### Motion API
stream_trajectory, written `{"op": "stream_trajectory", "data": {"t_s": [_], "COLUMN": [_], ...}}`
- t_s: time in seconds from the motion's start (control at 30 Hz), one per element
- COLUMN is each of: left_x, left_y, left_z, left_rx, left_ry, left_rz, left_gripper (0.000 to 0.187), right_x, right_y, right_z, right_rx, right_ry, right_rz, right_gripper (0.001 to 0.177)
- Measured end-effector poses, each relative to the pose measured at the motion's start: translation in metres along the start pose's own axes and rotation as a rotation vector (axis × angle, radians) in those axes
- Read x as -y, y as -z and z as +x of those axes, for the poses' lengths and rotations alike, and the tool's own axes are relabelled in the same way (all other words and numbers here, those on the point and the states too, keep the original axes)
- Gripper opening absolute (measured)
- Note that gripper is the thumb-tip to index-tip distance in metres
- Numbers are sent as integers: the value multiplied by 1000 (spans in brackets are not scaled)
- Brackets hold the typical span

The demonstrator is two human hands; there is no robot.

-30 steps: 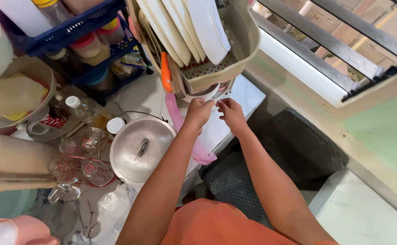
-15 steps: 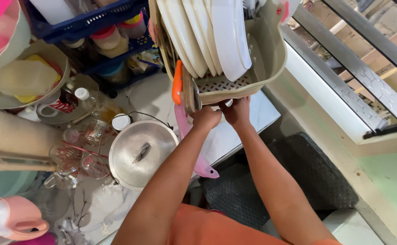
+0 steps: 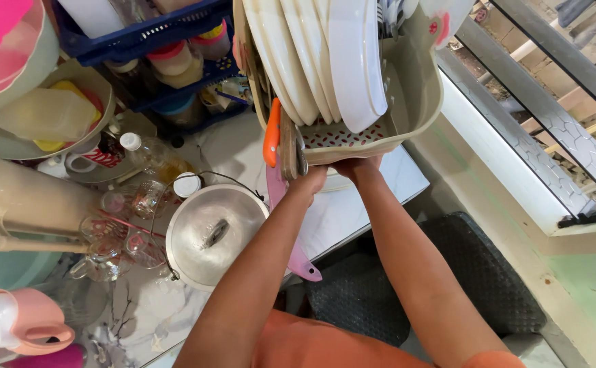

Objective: Set the table by taking small bowls from a drying rack and placing them on a dining table.

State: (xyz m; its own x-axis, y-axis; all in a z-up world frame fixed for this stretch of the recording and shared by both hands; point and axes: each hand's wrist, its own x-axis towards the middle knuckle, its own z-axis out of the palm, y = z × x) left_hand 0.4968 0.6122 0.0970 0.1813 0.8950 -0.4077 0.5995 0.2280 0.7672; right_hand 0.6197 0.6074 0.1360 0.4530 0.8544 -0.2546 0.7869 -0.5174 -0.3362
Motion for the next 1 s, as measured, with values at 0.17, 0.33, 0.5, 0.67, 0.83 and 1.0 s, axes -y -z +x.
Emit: {"op": "stream_trajectory", "data": {"t_s": [0.17,0.33,0.5,0.67,0.83,1.0], "left_x": [-9,2,9,10,9,-5], "left_y": [13,0,-4,-5,-5,5], "left_z": [-11,6,13,10,3,-19], "left_rx": [-18,-13,-19,-30,-46,-36], "left_ry": [-7,-21,-60,-78,-97,-117], "left_rz": [-107,-193,-179,-151,-121,-128], "left_gripper": [59,59,63,70,78,85], "right_x": [-9,-4,-19,-16,-23,-57], "right_y": [-19,-15,-30,-17,-17,-41], "right_z": [18,3,5,-27,-44,-30], "right_rx": [-15,-110,-305,-385,-362,-664], "right_ry": [-18,-23,87,164,118,377], "right_rz": [453,3,67,251,272,264], "right_gripper": [92,99,72,57,34,36]}}
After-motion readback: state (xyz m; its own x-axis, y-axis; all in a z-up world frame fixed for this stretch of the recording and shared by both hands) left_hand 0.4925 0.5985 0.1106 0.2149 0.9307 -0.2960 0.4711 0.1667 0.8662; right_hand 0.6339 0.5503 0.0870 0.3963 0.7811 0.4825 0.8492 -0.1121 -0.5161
